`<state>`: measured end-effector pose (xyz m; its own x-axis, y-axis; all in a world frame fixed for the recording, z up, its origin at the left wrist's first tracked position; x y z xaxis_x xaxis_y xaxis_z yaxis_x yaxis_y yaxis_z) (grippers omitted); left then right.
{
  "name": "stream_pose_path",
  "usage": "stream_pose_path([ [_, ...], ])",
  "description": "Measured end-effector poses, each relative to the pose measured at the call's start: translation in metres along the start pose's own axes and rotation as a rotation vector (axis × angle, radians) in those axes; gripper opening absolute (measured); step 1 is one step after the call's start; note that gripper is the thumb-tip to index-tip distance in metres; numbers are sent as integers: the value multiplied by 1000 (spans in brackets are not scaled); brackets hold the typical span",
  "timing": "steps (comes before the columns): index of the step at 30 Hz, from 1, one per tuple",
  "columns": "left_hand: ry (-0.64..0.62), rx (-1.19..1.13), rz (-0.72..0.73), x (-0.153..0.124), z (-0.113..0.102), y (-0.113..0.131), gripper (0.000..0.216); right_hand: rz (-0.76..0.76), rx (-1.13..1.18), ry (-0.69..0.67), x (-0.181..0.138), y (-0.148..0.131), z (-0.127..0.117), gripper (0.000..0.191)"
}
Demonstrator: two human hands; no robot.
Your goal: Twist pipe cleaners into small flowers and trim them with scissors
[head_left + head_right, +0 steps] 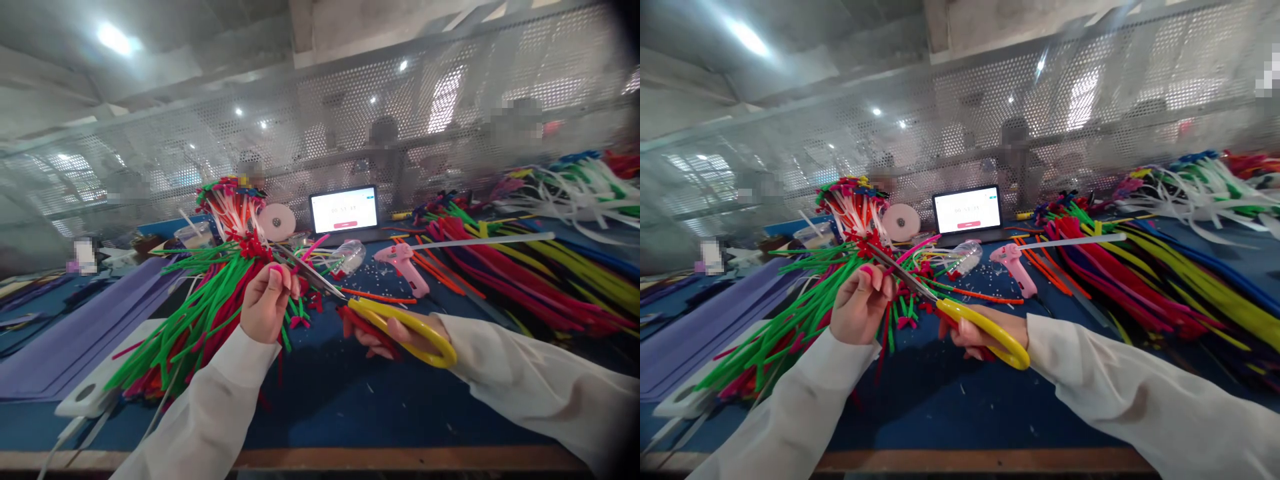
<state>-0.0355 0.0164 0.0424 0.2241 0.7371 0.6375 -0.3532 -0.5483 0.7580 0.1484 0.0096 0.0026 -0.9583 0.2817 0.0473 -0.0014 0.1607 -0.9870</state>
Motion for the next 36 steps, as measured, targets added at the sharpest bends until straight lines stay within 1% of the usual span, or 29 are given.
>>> stream_pose_path([
  [4,26,-28,-38,-1,-1,-1,25,24,20,5,3,3,3,67],
  [9,20,16,-73,-1,-1,-1,24,19,17,23,3,0,4,68],
  [14,44,-14,-60,-1,1,0,23,54,42,23,3,4,5,68],
  [20,92,65,-59,-4,-6,0,15,56,69,33,4,7,5,69],
  [23,105,25,-67,-4,-10,-1,14,68,64,43,4,7,6,67],
  [27,66,28,-100,-4,-9,-2,15,72,43,49,4,7,6,65],
  [32,127,41,-152,-6,-9,-3,17,34,-17,39,2,6,7,66],
  [36,139,14,-138,-5,-10,-3,16,27,-29,13,0,0,9,69],
])
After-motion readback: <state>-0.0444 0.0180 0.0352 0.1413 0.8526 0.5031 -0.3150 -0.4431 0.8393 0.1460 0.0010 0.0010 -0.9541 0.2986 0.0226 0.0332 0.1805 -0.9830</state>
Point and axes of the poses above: each hand's wrist, its own x-axis towards the middle knuckle, its own z-axis out of the palm, y = z × x, the point moved 3 cm from there along x, towards the middle knuckle, and after that the axes turned 10 degrees about -y, right-handed, at the moved point
